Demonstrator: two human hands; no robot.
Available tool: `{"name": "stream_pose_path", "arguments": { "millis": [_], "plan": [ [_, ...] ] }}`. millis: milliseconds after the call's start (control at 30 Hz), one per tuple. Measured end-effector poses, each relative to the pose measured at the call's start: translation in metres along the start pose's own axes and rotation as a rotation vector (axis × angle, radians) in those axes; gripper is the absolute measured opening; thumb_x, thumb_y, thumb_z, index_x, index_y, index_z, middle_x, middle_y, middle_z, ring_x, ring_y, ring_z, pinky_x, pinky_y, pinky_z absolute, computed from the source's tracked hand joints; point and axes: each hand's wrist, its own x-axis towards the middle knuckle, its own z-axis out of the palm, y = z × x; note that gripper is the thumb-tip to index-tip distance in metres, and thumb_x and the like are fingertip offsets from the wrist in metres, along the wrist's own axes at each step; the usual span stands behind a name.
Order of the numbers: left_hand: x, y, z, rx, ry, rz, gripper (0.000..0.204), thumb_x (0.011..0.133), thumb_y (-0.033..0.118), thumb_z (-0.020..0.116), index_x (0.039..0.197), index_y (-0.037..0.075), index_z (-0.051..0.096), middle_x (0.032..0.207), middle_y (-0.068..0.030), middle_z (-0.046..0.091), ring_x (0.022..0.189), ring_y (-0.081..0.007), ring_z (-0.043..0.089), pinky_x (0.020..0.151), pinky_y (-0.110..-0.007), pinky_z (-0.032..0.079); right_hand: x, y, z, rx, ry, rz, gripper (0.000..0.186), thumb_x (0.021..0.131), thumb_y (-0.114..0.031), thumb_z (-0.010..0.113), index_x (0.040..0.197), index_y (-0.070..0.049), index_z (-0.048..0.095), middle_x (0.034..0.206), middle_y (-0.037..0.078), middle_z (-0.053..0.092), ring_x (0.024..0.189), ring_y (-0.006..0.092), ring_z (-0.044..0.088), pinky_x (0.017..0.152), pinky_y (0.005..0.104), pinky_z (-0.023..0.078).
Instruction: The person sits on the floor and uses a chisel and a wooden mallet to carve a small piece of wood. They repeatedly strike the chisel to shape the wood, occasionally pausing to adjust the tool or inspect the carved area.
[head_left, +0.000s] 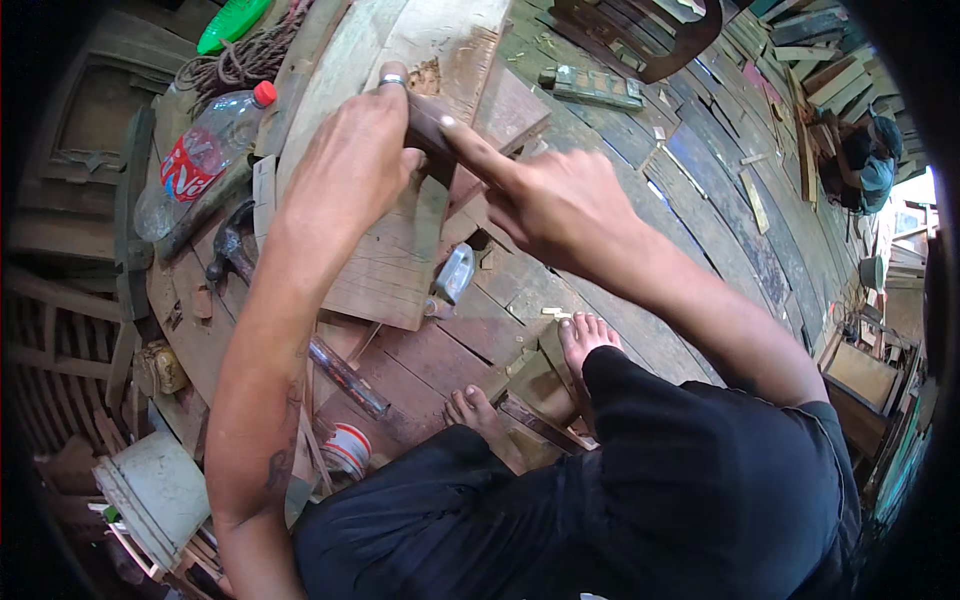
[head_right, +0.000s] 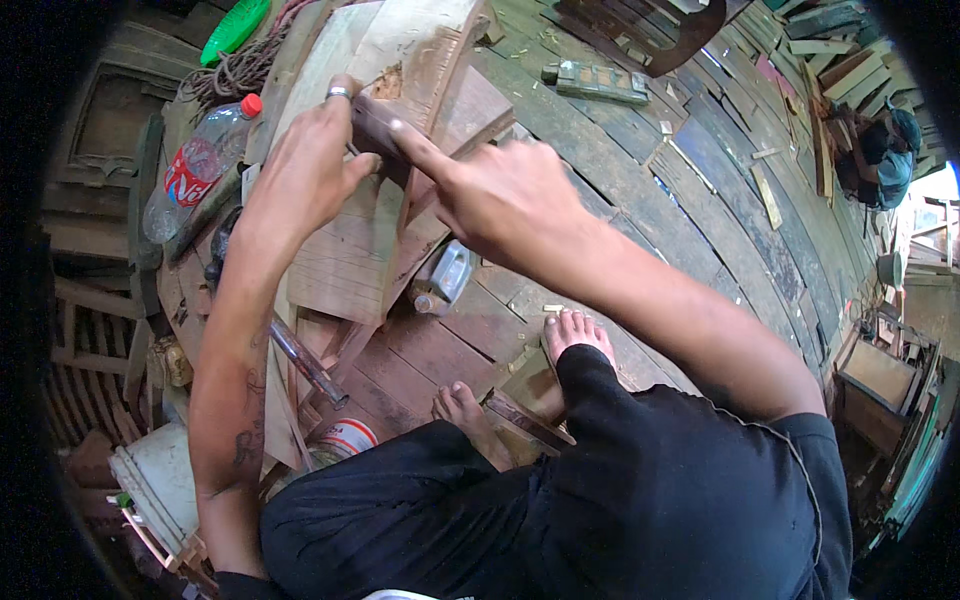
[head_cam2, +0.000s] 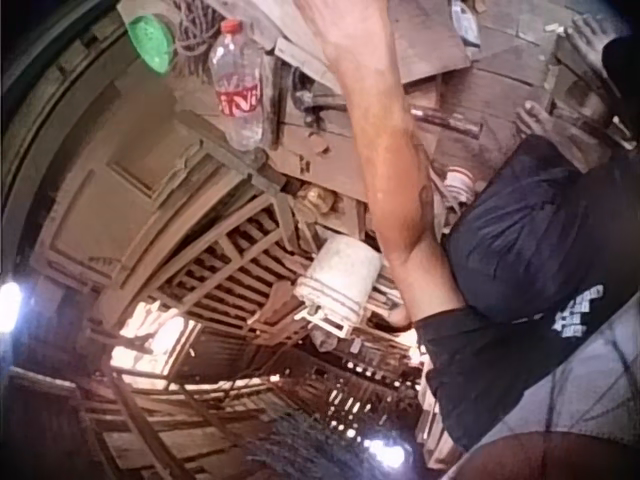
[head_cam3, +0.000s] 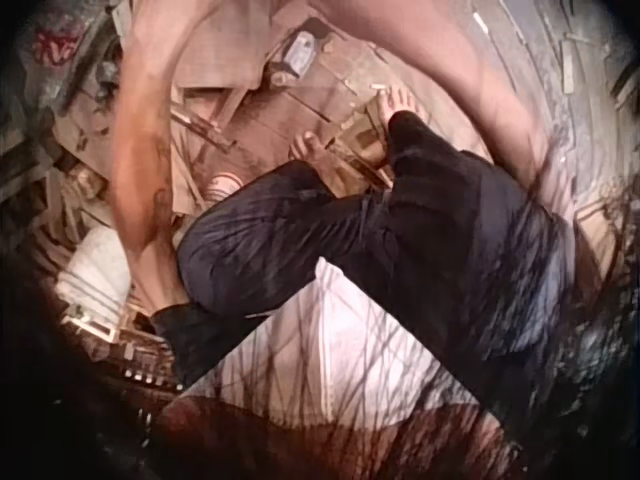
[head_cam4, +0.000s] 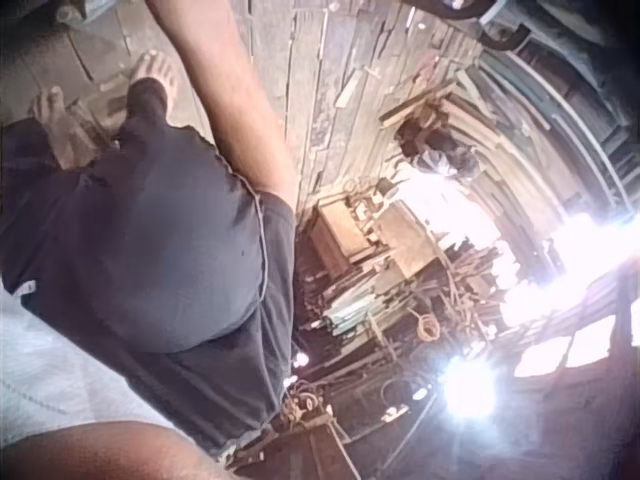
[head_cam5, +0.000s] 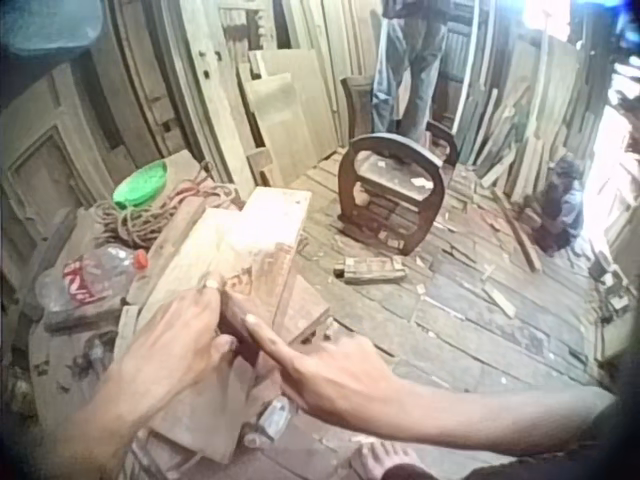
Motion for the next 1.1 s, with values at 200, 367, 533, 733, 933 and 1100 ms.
{"name": "stream_pose_path", "arguments": {
  "millis": [200,367,533,733,933,1100],
  "plan": [
    [0.003,0.003,0.004,0.032,-0.008,0.046,0.063,0.085,0.007,0.078,0.137,-0.010,0.047,0.111,-0.0296,0.066,0.113,-0.0465,0.062,0.095,-0.052,0.050,0.006,0.001,0.002,-0.039,0.037,-0.007,0.066,0.092,-0.023,0.065,0.155,-0.018,0.046,0.060,0.013,0.065,0.052,0.0319,0.067,0.048,0.0445,0.051],
    [-0.001,-0.004,0.006,0.046,0.060,0.076,0.063,0.085,0.009,0.079,0.136,-0.011,0.048,0.114,-0.0306,0.066,0.114,-0.0469,0.062,0.099,-0.051,0.050,-0.021,-0.004,-0.004,0.022,-0.026,0.045,0.061,0.094,-0.025,0.064,0.153,-0.019,0.048,0.061,0.014,0.066,0.054,0.0336,0.067,0.047,0.0467,0.051],
    [0.003,0.001,0.005,0.016,0.023,0.080,0.063,0.086,0.008,0.077,0.136,-0.011,0.045,0.112,-0.0323,0.066,0.112,-0.0482,0.062,0.096,-0.052,0.050,0.010,0.003,0.001,-0.077,0.063,-0.019,0.068,0.093,-0.025,0.065,0.157,-0.023,0.044,0.061,0.013,0.066,0.052,0.0334,0.066,0.048,0.0462,0.050],
    [0.001,-0.002,0.004,-0.007,0.039,0.066,0.057,0.085,0.008,0.079,0.128,-0.011,0.047,0.105,-0.0322,0.067,0.108,-0.0497,0.063,0.092,-0.052,0.052,-0.013,-0.003,-0.009,0.027,-0.040,0.049,0.067,0.092,-0.025,0.066,0.156,-0.021,0.045,0.063,0.014,0.066,0.054,0.0346,0.066,0.048,0.0470,0.049],
    [0.000,-0.008,0.009,0.004,0.076,0.090,0.048,0.083,0.012,0.082,0.114,-0.011,0.053,0.102,-0.0319,0.067,0.106,-0.0493,0.063,0.090,-0.053,0.052,-0.011,0.002,-0.001,-0.006,-0.039,0.032,0.070,0.091,-0.025,0.067,0.157,-0.022,0.044,0.061,0.013,0.064,0.053,0.0334,0.065,0.049,0.0455,0.050],
    [0.000,-0.009,0.009,-0.034,0.091,0.123,0.046,0.082,0.010,0.081,0.113,-0.010,0.053,0.101,-0.0321,0.067,0.103,-0.0494,0.064,0.091,-0.053,0.052,0.005,-0.002,-0.002,-0.024,-0.069,0.077,0.069,0.093,-0.027,0.066,0.158,-0.023,0.044,0.062,0.014,0.065,0.055,0.0333,0.067,0.049,0.0456,0.050]
  ]
}}
